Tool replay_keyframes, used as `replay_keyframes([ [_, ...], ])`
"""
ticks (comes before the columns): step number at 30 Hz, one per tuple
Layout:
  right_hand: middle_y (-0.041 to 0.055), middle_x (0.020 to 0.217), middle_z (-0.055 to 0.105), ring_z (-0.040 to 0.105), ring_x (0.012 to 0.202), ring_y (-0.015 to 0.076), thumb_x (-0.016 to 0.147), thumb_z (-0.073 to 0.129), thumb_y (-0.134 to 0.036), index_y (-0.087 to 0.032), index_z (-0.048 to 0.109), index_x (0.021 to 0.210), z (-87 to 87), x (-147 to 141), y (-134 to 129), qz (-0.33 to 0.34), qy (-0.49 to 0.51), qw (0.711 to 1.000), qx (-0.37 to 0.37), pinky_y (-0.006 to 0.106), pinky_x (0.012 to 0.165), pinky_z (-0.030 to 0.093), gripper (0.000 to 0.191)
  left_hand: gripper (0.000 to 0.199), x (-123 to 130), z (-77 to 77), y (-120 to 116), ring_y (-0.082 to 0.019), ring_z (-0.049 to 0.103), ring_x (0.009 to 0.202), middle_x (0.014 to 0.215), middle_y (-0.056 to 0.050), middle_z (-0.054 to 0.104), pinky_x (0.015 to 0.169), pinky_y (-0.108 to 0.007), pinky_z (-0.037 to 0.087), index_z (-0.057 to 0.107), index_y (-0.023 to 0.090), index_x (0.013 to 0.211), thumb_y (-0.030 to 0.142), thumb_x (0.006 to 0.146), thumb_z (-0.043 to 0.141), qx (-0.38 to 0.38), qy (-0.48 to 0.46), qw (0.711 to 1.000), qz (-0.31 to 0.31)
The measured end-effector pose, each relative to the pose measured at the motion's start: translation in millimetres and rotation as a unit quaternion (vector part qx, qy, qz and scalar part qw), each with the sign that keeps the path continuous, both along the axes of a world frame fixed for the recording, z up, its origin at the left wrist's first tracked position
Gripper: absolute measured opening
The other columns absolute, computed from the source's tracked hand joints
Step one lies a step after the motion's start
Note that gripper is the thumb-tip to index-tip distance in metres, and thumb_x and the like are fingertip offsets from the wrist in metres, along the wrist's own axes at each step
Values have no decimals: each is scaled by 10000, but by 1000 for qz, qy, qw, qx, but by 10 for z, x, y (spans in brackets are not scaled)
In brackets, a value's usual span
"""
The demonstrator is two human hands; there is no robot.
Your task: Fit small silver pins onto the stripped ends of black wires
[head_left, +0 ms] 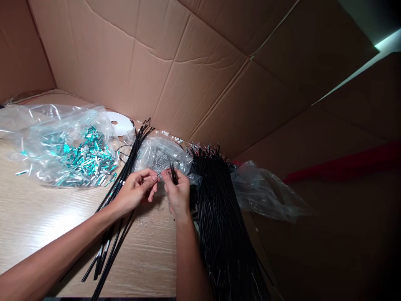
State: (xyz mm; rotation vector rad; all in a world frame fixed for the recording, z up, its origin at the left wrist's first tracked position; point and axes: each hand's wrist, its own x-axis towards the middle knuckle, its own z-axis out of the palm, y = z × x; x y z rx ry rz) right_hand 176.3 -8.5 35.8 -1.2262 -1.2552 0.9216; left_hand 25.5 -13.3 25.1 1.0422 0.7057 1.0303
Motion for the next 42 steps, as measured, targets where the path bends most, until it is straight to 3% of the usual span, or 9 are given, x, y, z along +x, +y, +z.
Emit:
replay_keyframes([
  [3,-69,609,470,252,469,50,794,808,-427,-176,631,830,13,-45,-2,57,160,983,-68,205,435,212,310,330,-8,-20,17,-62,407,411,583,13,583,411,-182,223,615,142,871,459,951,656,-30,-40,998,-31],
  [7,-92,543,403,171,464,43,751,831,-369,-171,632,816,68,-22,-8,131,281,939,-151,187,422,156,288,282,-15,-20,36,-43,449,421,652,4,617,430,-174,254,628,119,872,382,912,724,-60,-109,989,-81],
  [11,-105,522,310,174,466,45,762,821,-325,-159,663,825,102,30,-7,159,313,919,-177,169,420,164,237,262,-24,8,40,-19,385,367,604,12,602,408,-172,190,628,106,856,344,921,716,-88,-130,981,-117],
  [15,-111,512,239,258,471,60,789,831,-441,-155,719,967,95,50,-22,169,328,916,-158,159,429,195,355,231,-26,15,27,2,279,341,503,47,509,411,-160,145,632,100,865,307,963,663,-102,-148,971,-155],
  [24,-111,563,267,167,461,48,683,916,-383,-191,636,851,13,126,-37,194,366,890,-191,163,423,242,378,198,-89,12,9,18,231,320,578,46,518,360,-142,166,660,105,879,291,905,721,-161,-182,942,-234],
  [31,-115,523,244,140,469,53,784,811,-354,-175,602,778,57,68,-22,180,295,913,-218,178,416,143,276,313,-82,51,8,-6,296,333,589,32,565,336,-134,161,635,117,896,420,921,706,-79,-90,980,-162],
  [35,-109,575,250,112,489,57,807,783,-404,-173,663,871,102,74,-19,98,272,946,-149,209,440,129,268,359,-73,89,10,-43,372,346,595,38,574,323,-151,214,590,147,874,483,900,714,-31,-18,995,-88],
  [38,-107,592,231,109,486,68,844,724,-474,-183,698,1009,127,116,-46,96,243,960,-100,238,454,134,335,372,-64,85,19,-47,369,374,592,37,562,356,-161,232,578,147,846,497,918,684,3,15,998,-66],
  [42,-92,573,322,205,500,72,786,797,-385,-185,678,883,120,144,-97,17,126,991,-50,249,483,191,252,375,-42,50,20,-62,367,453,588,31,526,421,-181,231,578,141,812,482,964,614,67,71,995,-33],
])
